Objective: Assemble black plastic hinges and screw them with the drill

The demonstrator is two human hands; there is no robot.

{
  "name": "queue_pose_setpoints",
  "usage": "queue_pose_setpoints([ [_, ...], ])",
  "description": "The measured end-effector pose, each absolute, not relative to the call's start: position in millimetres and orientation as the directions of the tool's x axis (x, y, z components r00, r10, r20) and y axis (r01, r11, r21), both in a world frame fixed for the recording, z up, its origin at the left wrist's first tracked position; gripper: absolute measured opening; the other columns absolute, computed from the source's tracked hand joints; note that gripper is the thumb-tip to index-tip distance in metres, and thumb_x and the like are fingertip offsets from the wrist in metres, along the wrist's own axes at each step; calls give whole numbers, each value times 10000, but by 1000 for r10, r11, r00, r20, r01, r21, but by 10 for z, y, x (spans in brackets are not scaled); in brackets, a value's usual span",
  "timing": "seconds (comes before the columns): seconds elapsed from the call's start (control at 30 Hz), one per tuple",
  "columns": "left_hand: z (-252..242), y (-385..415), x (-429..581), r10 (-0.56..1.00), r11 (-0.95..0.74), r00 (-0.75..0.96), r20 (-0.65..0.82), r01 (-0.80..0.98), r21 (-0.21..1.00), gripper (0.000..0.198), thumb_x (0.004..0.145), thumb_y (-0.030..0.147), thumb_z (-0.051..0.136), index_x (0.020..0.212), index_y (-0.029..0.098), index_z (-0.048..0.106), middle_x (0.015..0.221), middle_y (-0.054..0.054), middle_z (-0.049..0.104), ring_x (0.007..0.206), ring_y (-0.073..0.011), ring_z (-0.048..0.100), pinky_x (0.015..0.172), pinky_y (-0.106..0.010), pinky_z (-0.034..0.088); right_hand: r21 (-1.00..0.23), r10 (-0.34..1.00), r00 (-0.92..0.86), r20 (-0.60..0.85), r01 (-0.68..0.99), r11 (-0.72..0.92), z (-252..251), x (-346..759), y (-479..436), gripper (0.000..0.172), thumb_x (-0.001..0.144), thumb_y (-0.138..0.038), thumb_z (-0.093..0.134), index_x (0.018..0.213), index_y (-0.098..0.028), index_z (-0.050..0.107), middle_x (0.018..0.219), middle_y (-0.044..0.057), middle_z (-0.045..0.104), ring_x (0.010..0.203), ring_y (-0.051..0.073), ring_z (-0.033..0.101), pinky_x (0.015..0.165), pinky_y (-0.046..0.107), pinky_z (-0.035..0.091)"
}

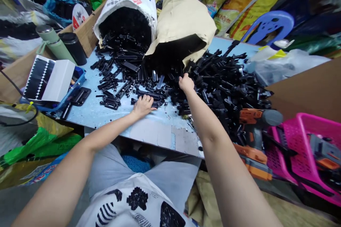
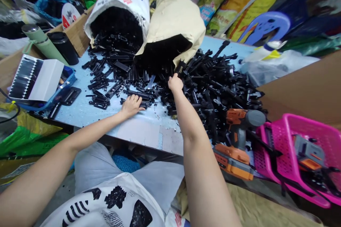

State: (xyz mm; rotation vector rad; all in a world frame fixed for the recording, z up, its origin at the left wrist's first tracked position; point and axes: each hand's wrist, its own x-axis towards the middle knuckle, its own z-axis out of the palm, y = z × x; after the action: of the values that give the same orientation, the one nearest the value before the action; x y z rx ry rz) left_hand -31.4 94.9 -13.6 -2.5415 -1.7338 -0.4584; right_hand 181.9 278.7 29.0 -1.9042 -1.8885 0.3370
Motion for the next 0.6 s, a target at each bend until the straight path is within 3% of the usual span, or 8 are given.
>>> queue_pose_setpoints([
  [0.1,-11,1088,-542,926,-251,180,331,950,187,418,908,424,436,1131,88,545,1102,-207,556,1050,-324,481,864,-431,372,-486,997,24,69,874,12,297,1833,2974,525,862,-422,457,941,92,524,884,246,633,653,60,516,703,248,342],
  [0.23,145,1298,-1274,929,193,-249,275,957,216,296,886,214,466,1134,64,529,1142,-229,526,1083,-353,479,838,-463,410,-564,998,-37,44,824,56,328,1885,3014,581,839,-488,431,839,74,583,791,189,643,572,33,459,641,245,331],
  [0.33,190,1444,-1853,898,365,-394,194,916,169,255,861,183,528,1067,33,545,1165,-245,515,1133,-399,452,849,-529,415,-578,995,-59,75,811,92,436,1910,2755,541,832,-474,487,906,50,602,821,170,640,606,58,469,631,254,348],
  [0.4,192,1489,-2129,904,390,-412,117,905,170,265,852,200,571,1013,-10,547,1131,-257,540,1121,-400,466,854,-546,421,-562,963,-210,171,782,270,520,1892,2379,464,794,-429,591,1001,-14,603,895,142,638,651,88,496,633,250,380],
  [0.47,205,1492,-2299,912,395,-408,43,902,173,304,853,242,597,973,-32,542,1104,-256,564,1118,-379,475,879,-538,424,-499,836,-493,240,676,542,566,1856,1878,390,748,-343,668,1050,-106,603,978,103,624,729,128,537,644,255,425],
  [0.53,256,1455,-2372,918,387,-396,16,905,179,345,865,295,594,971,-27,532,1100,-243,574,1140,-360,464,925,-539,404,-433,618,-764,184,501,749,541,1825,1348,328,745,-236,655,1062,-167,603,1061,82,603,889,173,562,706,273,465],
  [0.6,352,1366,-2346,931,351,-363,34,917,190,367,894,309,551,1034,-27,502,1101,-230,576,1144,-340,468,959,-546,376,-352,455,-886,88,399,847,446,1815,895,336,757,-124,587,1086,-191,606,1120,84,589,997,197,547,784,308,470],
])
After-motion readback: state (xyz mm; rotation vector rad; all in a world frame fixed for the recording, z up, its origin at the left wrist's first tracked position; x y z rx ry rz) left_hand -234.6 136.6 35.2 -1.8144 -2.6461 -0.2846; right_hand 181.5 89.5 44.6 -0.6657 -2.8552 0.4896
